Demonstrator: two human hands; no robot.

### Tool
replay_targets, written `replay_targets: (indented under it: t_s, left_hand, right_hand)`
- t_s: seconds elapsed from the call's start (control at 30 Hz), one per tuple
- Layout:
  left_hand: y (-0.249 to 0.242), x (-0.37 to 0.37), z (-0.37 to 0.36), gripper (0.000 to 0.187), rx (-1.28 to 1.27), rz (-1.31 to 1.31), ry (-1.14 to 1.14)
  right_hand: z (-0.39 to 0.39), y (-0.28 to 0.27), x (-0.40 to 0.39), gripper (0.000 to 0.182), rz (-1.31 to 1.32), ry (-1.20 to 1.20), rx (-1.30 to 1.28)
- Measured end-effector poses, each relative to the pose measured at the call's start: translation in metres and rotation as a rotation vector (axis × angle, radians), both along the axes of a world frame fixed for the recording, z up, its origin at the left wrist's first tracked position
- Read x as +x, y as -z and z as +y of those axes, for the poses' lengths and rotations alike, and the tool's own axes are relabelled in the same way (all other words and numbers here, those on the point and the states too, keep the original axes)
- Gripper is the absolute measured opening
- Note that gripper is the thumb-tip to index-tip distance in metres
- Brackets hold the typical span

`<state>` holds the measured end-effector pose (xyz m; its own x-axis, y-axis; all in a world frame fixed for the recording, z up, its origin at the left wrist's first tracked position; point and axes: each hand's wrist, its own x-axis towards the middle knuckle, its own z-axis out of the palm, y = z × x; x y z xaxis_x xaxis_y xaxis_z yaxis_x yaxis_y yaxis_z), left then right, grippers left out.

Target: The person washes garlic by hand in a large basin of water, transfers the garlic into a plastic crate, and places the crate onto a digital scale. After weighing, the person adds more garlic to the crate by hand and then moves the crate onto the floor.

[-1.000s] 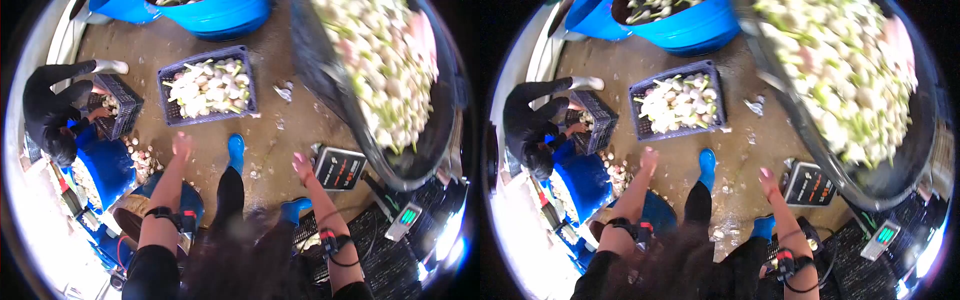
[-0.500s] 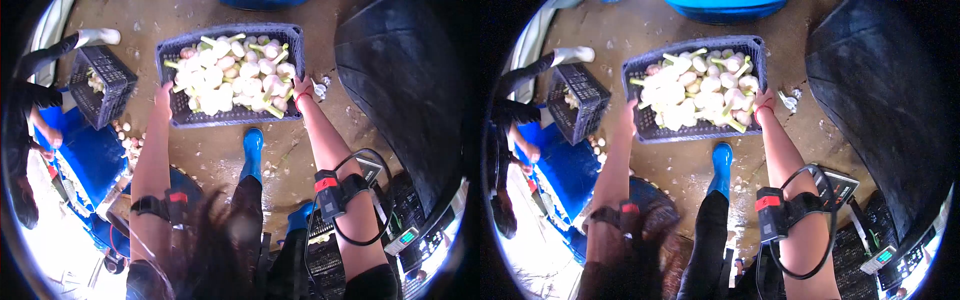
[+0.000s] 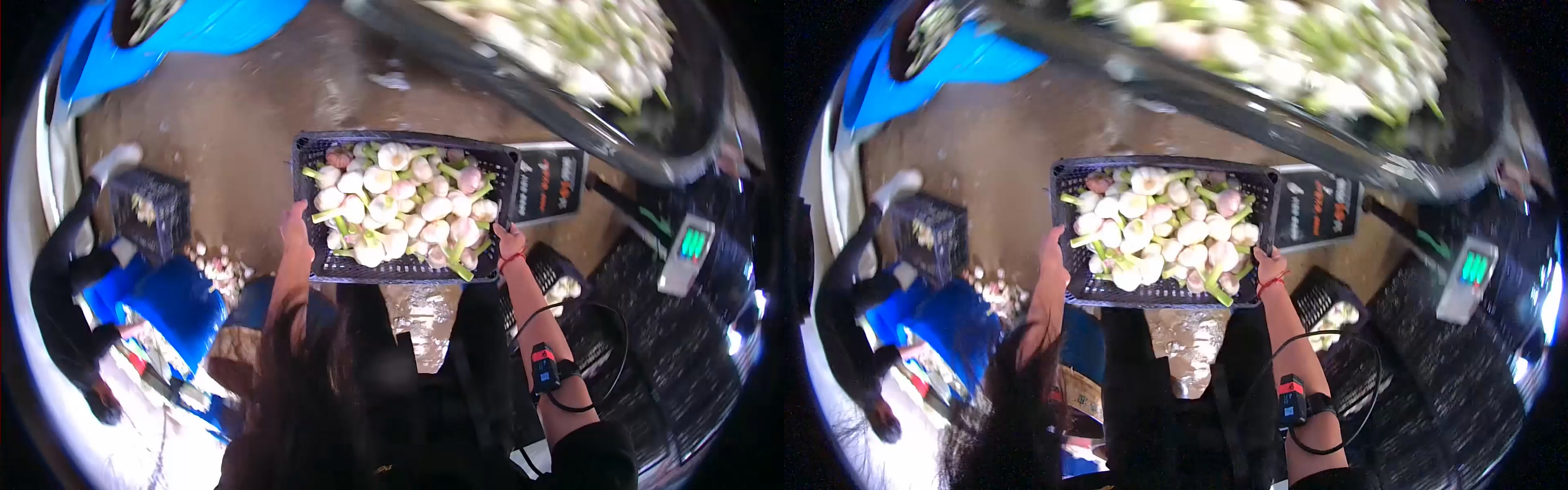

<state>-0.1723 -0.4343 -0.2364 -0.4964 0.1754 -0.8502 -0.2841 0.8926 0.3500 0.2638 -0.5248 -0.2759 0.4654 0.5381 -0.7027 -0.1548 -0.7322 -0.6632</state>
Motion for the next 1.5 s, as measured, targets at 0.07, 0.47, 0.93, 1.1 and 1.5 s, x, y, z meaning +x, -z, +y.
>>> replay_targets:
  t_s: [0.07, 0.47, 0.93, 1.1, 1.5]
  left_hand:
    - [0.015, 0.058, 0.007, 0.048, 0.028, -0.143, 0.068]
    - [0.117, 0.349, 0.133, 0.039, 0.098, -0.233, 0.819]
    - [0.106, 0.504, 0.132, 0.028, 0.828, 0.263, 1.958]
    - [0.187, 0.539, 0.154, 0.047, -0.099, 0.349, 2.103]
    - [0.131, 0.502, 0.13, 0.03, 0.475, -0.263, 1.265]
  right_hand:
    - [-0.029, -0.021, 0.047, 0.016, 0.023, 0.156, -0.051]
    - [-0.124, 0.062, 0.193, 0.023, 0.107, 0.764, -0.024]
    - [-0.061, 0.032, 0.229, 0.022, -0.841, 0.07, -0.042]
    - [-0.029, 0.068, 0.201, 0.019, -0.796, -0.059, -0.111]
    - [0.032, 0.103, 0.281, 0.049, -0.363, -0.532, -0.96]
